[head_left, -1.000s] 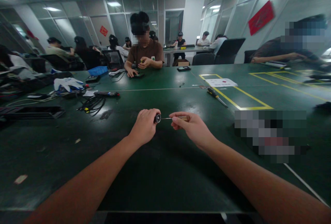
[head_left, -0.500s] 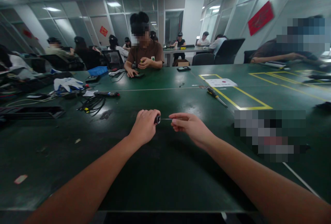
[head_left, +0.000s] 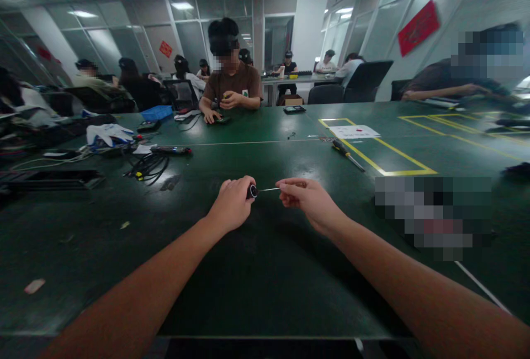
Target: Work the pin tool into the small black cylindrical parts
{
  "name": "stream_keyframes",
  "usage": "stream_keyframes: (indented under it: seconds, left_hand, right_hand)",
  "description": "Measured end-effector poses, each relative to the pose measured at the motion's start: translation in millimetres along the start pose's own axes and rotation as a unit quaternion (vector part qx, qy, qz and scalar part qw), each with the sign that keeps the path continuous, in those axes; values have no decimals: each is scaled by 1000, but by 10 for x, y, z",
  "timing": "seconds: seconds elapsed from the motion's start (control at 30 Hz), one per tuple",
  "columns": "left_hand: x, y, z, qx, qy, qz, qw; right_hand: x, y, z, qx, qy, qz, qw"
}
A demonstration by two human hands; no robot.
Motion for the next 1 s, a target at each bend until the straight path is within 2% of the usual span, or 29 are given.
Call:
stream_keyframes:
  seconds: [0.1, 0.2, 0.4, 0.63, 0.77, 0.9, 1.0]
  left_hand:
    - [-25, 0, 6, 7, 2, 9, 1000]
    - [-44, -4, 22, 15, -3, 16, 1000]
    - [-42, -5, 46, 26, -6, 21, 999]
    - [-106, -17, 65, 13, -10, 49, 999]
    - [-164, -32, 106, 7, 16, 73, 997]
    - [-202, -40, 149, 32, 37, 99, 994]
    - [-191, -36, 161, 53, 74, 95, 991]
  right_hand:
    - [50, -10, 166, 61, -34, -27, 997]
    - [0, -48, 269, 93, -55, -13, 994]
    - [-88, -74, 234, 84, -114, 10, 990]
    - [33, -38, 292, 118, -62, -33, 991]
    - [61, -25, 281, 120, -56, -37, 991]
    - [47, -31, 269, 117, -65, -31, 990]
    - [31, -53, 300, 122, -66, -30, 990]
Point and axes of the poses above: each hand's wrist, its own y-axis towards the middle knuckle, its own x-axis out of the back of the hand, z = x × y, the point moved 10 cm from there along y, towards the middle knuckle, and after that the axes turned 11 degrees about y, right-handed, at the moved point
